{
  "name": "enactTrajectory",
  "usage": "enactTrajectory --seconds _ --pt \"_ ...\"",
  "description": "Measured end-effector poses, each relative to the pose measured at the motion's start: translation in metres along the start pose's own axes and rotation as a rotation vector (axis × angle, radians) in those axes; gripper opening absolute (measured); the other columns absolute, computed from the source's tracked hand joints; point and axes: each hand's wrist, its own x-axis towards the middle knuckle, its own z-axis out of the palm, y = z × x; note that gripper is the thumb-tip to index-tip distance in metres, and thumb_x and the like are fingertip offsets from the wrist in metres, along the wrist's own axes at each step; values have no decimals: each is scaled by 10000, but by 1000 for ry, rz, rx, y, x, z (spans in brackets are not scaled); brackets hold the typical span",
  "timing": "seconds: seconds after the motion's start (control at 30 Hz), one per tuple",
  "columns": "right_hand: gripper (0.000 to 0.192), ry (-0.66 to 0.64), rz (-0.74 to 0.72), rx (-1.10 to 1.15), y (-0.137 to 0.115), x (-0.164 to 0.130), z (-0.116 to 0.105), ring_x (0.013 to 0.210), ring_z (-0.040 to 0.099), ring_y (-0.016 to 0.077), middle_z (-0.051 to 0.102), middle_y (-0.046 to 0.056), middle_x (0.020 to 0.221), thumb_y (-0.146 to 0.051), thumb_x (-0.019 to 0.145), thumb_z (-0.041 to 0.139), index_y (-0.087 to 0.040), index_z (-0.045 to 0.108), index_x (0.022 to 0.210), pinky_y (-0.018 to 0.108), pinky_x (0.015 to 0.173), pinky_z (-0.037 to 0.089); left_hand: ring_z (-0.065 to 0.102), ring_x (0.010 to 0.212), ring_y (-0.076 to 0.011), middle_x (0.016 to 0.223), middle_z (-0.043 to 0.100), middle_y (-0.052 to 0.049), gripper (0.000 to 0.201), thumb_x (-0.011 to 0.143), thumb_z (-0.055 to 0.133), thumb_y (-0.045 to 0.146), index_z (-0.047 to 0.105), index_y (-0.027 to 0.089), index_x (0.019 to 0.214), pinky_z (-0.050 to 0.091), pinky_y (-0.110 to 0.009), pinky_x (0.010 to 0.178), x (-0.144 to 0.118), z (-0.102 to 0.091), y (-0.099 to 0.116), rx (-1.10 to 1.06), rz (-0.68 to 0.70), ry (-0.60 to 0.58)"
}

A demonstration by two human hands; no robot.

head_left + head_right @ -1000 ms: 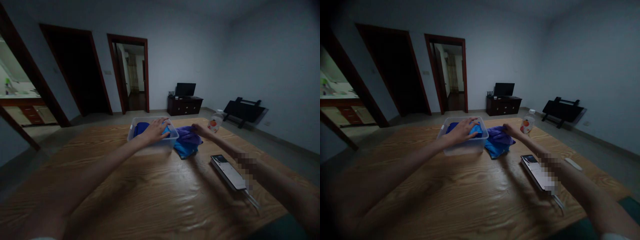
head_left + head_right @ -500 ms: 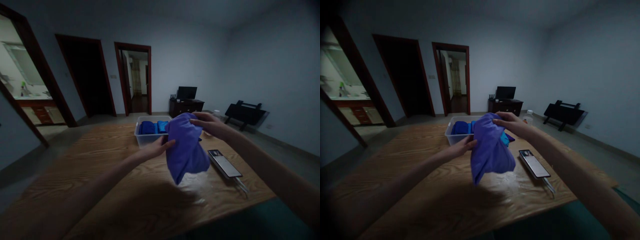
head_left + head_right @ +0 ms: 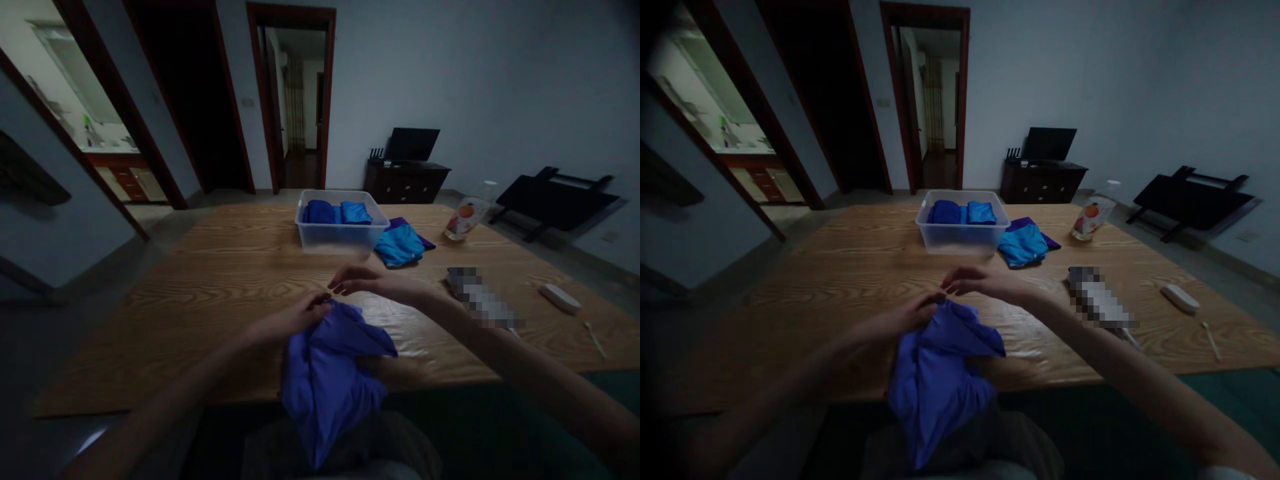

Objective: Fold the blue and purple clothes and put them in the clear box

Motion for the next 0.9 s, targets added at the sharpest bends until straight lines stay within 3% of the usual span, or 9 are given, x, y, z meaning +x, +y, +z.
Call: enactTrajectory --seconds 0.07,0.13,0.23,0.3,0.43,0.53,0.63,0.73,0.9 --pt "556 -145 13 -398 1 -24 6 1338 656 286 700 120 1440 -464 979 769 -199 651 1453 449 1175 510 473 1576 -370 1691 522 -83 820 907 802 646 537 340 1620 344 -550 1360 -20 10 2 243 71 -91" --pt "663 -178 27 -673 12 -44 18 1308 663 314 679 155 1460 -383 945 810 -179 588 1535 460 1136 528 454 1586 -375 1717 488 -86 846 911 820 523 478 333 1662 321 -570 1368 -33 24 -4 436 120 -67" --pt "591 -71 -19 -883 36 -56 41 1257 675 347 686 201 1396 -325 938 816 -127 624 1461 482 1102 540 586 1451 -367 1544 649 -117 618 897 763 328 643 261 1500 421 -562 1297 -29 37 -21 504 91 109" --pt "620 53 -35 -934 46 -55 52 1295 657 390 662 249 1425 -421 984 779 -94 600 1479 537 1124 522 648 1367 -351 1455 708 -106 542 883 736 303 693 254 1420 470 -547 1254 -16 34 -23 436 84 135" --pt "815 291 -46 -802 38 -50 56 1323 666 402 644 267 1491 -628 1033 663 -101 445 1615 540 1101 540 646 1384 -330 1471 705 -96 527 936 686 402 664 251 1441 465 -528 1271 9 7 8 238 105 322" --pt "450 320 -111 -604 21 -43 46 1075 759 301 792 141 1200 -541 1113 533 -176 667 1339 434 975 590 594 1458 -322 1470 701 -82 537 981 644 481 630 259 1471 423 -499 1311 18 -12 44 223 170 437" --pt "413 346 -193 -438 4 -25 31 1093 740 286 795 96 1151 -538 1120 506 -195 725 1192 451 1052 571 538 1518 -320 1460 698 -73 550 993 606 526 616 262 1475 359 -498 1352 29 -26 75 289 293 494" --pt "512 422 -304 -347 -16 -3 13 1332 630 308 702 92 1394 -598 1036 656 -239 656 1400 469 1199 497 490 1557 -324 1479 682 -58 538 993 587 555 624 274 1450 312 -499 1376 42 -40 102 366 346 449" --pt "377 599 -359 -272 -61 19 -30 1304 616 333 744 55 1230 -573 978 692 -256 767 1169 505 1218 470 511 1526 -364 1570 620 -77 635 978 615 625 600 227 1472 376 -524 1333 56 -65 144 396 367 351"
